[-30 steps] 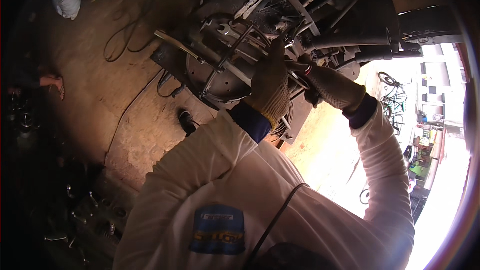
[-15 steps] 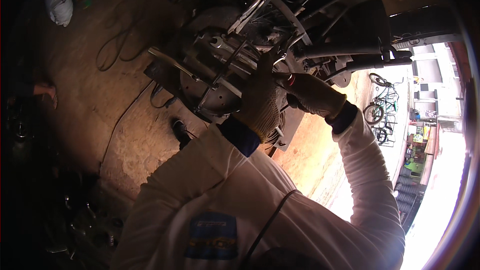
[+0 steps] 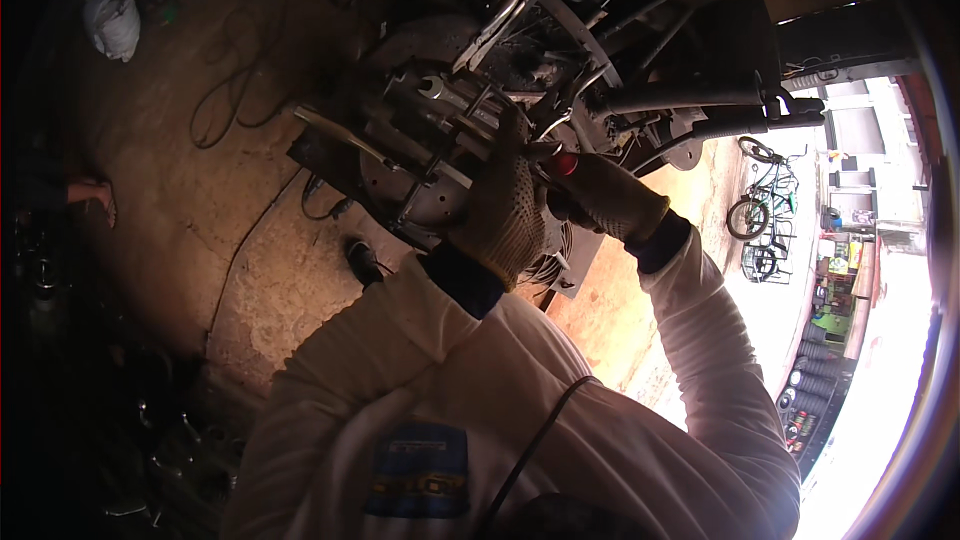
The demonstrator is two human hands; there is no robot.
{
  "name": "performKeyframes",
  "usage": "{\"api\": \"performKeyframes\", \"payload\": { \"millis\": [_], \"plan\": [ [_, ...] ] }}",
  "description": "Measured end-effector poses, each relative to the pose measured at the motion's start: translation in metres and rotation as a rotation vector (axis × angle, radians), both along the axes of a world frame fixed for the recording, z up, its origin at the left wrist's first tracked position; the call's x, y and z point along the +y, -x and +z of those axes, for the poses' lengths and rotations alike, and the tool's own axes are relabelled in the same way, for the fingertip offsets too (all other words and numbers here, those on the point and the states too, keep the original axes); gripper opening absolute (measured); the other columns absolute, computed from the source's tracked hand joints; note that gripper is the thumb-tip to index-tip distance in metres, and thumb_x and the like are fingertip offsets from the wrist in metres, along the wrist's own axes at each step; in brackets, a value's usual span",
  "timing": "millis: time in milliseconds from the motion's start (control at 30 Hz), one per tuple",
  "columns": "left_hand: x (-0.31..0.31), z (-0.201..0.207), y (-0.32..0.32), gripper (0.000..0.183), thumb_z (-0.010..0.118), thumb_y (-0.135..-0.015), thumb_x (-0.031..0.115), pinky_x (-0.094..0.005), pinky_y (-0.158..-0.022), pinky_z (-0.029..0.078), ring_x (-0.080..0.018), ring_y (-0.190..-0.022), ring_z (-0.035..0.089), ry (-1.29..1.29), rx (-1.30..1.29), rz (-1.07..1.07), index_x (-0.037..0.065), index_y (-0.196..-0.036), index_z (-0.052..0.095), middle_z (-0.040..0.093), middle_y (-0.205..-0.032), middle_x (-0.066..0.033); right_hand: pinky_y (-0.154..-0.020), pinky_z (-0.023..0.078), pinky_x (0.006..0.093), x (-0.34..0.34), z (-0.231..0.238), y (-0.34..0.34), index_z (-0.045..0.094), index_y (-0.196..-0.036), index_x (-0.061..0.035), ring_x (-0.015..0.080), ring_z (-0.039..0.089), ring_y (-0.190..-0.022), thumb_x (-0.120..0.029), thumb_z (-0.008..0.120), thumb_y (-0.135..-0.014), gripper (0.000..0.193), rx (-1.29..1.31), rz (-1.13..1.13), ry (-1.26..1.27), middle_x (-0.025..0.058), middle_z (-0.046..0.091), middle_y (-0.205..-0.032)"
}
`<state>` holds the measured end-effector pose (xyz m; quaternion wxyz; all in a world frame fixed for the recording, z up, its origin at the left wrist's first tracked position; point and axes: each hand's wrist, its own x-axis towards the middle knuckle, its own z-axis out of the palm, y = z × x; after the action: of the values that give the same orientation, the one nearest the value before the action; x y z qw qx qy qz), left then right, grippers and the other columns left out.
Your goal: The person uses a handheld grinder to smooth a metal frame, then uses pliers to hold a small rod while welding it to the structure with a torch.
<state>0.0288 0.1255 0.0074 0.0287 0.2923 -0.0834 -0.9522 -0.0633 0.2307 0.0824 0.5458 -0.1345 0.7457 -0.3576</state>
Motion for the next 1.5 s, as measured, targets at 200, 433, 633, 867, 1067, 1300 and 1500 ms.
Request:
{"api": "performKeyframes", "payload": {
  "millis": [200,433,633,867,1067,1300,1500],
  "plan": [
    [0.002,0.001,0.002,0.048,0.042,-0.104,0.052,-0.0326,-0.077,0.052,-0.0179,-0.084,0.064,0.026,0.224,0.039,0.012,-0.126,0.057,0.066,-0.095,-0.0072,-0.071,0.052,0.0205,0.026,-0.011,-0.012,0.052,-0.142,-0.0101,0.0130,0.065,-0.091,-0.051,0.046,-0.103,0.057,0.120,-0.122,0.435,0.0092,0.067,-0.114],
    [0.000,-0.014,0.003,0.040,0.055,-0.100,0.043,-0.0441,-0.088,0.054,-0.0259,-0.096,0.064,0.023,0.214,0.115,0.007,-0.120,0.056,0.064,-0.105,-0.0131,-0.068,0.055,0.0292,0.028,0.020,-0.014,0.057,-0.129,-0.0011,0.0156,0.069,-0.076,-0.038,0.052,-0.103,0.045,0.252,-0.144,0.075,0.0114,0.070,-0.103],
    [-0.001,-0.017,0.002,0.038,0.061,-0.098,0.038,-0.0505,-0.093,0.056,-0.0298,-0.100,0.065,-0.244,0.186,0.105,0.005,-0.115,0.056,0.063,-0.107,-0.0155,-0.052,0.052,0.0264,0.053,0.003,-0.030,0.066,-0.098,0.0019,0.0148,0.063,-0.057,-0.024,0.056,-0.102,0.028,-0.037,-0.433,0.070,0.0088,0.068,-0.076],
    [-0.004,0.002,0.003,0.042,0.057,-0.099,0.045,-0.0477,-0.086,0.058,-0.0269,-0.086,0.065,-0.211,0.082,0.064,0.004,-0.104,0.059,0.061,-0.092,-0.0114,-0.062,0.052,0.0277,0.056,-0.025,-0.048,0.066,-0.102,0.0010,0.0147,0.061,-0.061,-0.018,0.058,-0.101,0.021,0.909,-0.099,0.282,0.0044,0.061,-0.072],
    [-0.008,0.010,0.002,0.036,0.052,-0.103,0.041,-0.0489,-0.087,0.058,-0.0229,-0.082,0.062,-0.171,0.085,0.078,0.006,-0.110,0.058,0.058,-0.091,-0.0084,-0.068,0.053,0.0287,0.043,-0.028,-0.061,0.063,-0.108,0.0011,0.0151,0.066,-0.075,-0.011,0.059,-0.097,0.016,0.921,-0.285,0.256,0.0062,0.065,-0.085],
    [-0.009,0.004,0.001,0.042,0.049,-0.103,0.046,-0.0359,-0.079,0.056,-0.0196,-0.082,0.063,-0.108,0.060,-0.017,0.007,-0.111,0.062,0.064,-0.089,-0.0082,-0.072,0.054,0.0299,0.060,-0.021,-0.051,0.063,-0.112,0.0004,0.0166,0.066,-0.082,-0.003,0.063,-0.092,0.021,1.017,0.111,0.059,0.0069,0.067,-0.098],
    [-0.010,-0.010,-0.001,0.034,0.053,-0.102,0.041,-0.0321,-0.071,0.056,-0.0147,-0.077,0.064,-0.041,0.170,-0.018,0.010,-0.112,0.061,0.065,-0.086,-0.0029,-0.092,0.051,0.0344,0.052,-0.020,-0.057,0.053,-0.135,-0.0034,0.0193,0.063,-0.105,-0.035,0.067,-0.093,0.054,0.856,-0.143,0.321,0.0115,0.065,-0.116]
  ]
}}
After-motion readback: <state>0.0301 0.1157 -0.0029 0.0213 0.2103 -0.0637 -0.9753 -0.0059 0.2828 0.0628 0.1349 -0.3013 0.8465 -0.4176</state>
